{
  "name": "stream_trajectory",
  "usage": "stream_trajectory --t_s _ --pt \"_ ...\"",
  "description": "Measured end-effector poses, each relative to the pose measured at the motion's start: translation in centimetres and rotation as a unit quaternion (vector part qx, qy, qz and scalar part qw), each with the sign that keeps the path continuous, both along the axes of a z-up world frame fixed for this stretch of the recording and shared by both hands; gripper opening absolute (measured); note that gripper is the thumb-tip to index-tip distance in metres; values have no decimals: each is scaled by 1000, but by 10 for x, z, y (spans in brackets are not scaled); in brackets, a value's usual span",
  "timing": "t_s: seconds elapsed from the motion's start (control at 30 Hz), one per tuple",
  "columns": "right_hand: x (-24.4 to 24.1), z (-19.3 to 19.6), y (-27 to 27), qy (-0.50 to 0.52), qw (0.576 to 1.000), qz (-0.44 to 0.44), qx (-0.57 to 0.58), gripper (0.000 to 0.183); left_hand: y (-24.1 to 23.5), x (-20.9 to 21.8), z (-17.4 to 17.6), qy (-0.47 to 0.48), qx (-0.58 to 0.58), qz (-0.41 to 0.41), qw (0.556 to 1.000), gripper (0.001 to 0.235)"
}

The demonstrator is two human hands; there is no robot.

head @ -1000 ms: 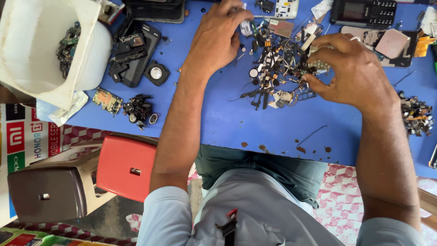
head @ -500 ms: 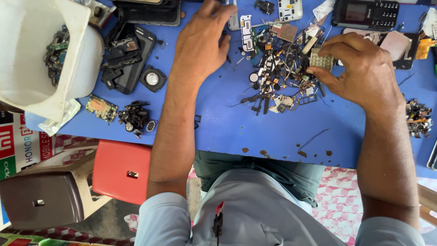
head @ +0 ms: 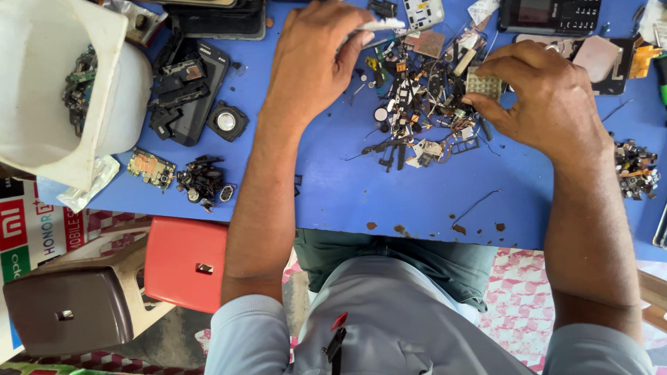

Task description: The person sorts through a pile of small electronic components on a blue workbench, picking up and inspecting items such as circuit boards, connectors, and wires. They separate and group the parts by hand, occasionally moving items aside to reach others.

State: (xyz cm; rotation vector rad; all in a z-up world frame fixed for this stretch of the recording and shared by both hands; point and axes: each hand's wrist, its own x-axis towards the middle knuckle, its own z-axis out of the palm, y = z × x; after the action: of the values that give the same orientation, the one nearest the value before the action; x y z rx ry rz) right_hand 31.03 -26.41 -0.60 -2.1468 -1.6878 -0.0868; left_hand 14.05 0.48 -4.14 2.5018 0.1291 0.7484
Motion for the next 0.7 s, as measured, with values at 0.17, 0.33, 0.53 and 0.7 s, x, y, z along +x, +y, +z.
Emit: stream_trajectory --t_s 0.17,0.33,0.53,0.7 --pt "1 -2 -2 -17 1000 3 21 34 -4 5 7 51 -157 -82 983 9" --pt "-2 -5 5 180 977 33 106 48 -44 15 2 101 -159 -155 970 17" --pt "-7 -15 6 267 960 18 85 20 -68 17 10 117 -179 -164 963 28" --pt "22 -21 -25 191 970 -32 144 14 -47 14 15 67 -7 -37 997 32"
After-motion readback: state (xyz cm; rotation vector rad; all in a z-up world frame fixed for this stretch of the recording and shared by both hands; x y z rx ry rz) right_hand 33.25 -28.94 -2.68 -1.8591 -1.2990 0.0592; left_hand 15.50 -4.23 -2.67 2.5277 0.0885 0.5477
